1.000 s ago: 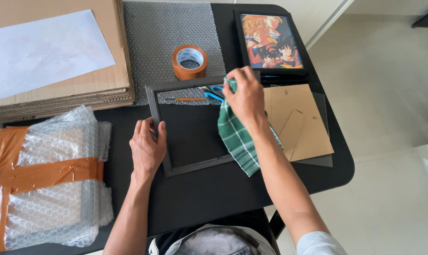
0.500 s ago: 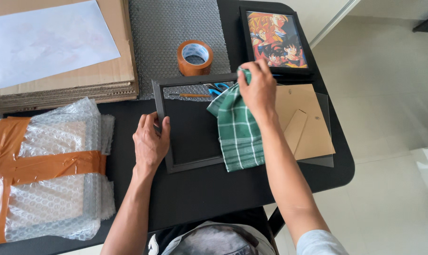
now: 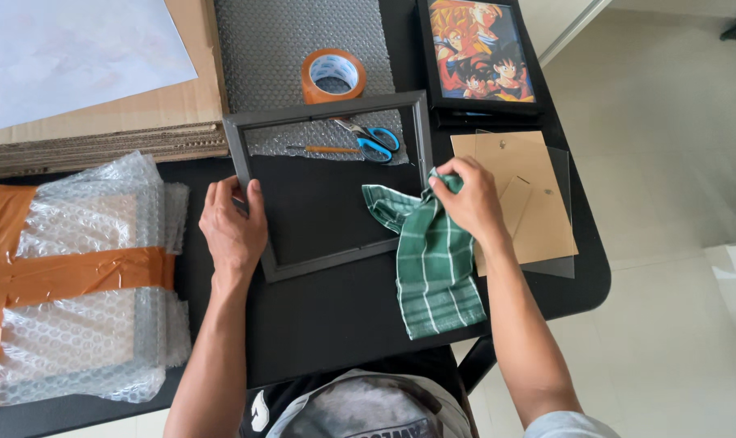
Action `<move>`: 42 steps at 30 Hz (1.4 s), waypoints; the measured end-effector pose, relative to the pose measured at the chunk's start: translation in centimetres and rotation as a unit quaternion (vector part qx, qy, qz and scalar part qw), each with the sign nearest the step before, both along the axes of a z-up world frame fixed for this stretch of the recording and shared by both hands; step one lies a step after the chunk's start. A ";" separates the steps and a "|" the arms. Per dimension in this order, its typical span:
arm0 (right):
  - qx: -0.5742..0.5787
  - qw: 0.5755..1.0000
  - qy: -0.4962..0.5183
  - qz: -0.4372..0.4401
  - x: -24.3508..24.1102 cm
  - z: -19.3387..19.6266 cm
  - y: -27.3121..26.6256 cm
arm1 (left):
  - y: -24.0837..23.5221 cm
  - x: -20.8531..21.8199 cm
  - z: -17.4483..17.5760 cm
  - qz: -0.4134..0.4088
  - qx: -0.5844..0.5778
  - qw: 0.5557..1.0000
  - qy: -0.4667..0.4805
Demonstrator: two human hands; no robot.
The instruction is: The person wipes a black picture frame with a cloth, then cleans a glass sheet with the cloth before placing the glass and a backing board into the frame.
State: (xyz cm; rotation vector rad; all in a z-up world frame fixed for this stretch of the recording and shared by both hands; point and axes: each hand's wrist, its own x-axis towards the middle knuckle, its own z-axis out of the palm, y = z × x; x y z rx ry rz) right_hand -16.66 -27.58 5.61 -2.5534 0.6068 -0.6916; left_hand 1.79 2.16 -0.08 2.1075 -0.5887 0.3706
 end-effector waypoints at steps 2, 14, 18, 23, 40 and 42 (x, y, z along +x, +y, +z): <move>-0.014 0.998 0.054 0.010 -1.8 -0.4 1.6 | 0.3 0.2 -0.2 0.024 0.009 1.000 -0.004; 0.114 0.970 0.186 0.105 -7.1 8.2 6.8 | 0.0 -0.4 0.8 0.006 0.027 1.000 -0.003; -0.015 0.993 0.091 0.078 -5.0 0.9 7.9 | -0.6 -1.3 1.0 -0.017 0.040 0.999 0.007; -0.043 0.978 0.082 0.187 -3.0 -3.1 15.2 | -0.6 -2.7 2.2 -0.013 0.110 0.994 0.017; 0.197 0.929 0.109 0.292 -8.6 11.1 6.3 | 3.7 -6.2 3.6 0.021 0.201 0.978 0.055; 0.229 0.906 0.121 0.336 -7.4 12.1 7.4 | 4.6 -7.3 4.3 0.017 0.173 0.984 0.051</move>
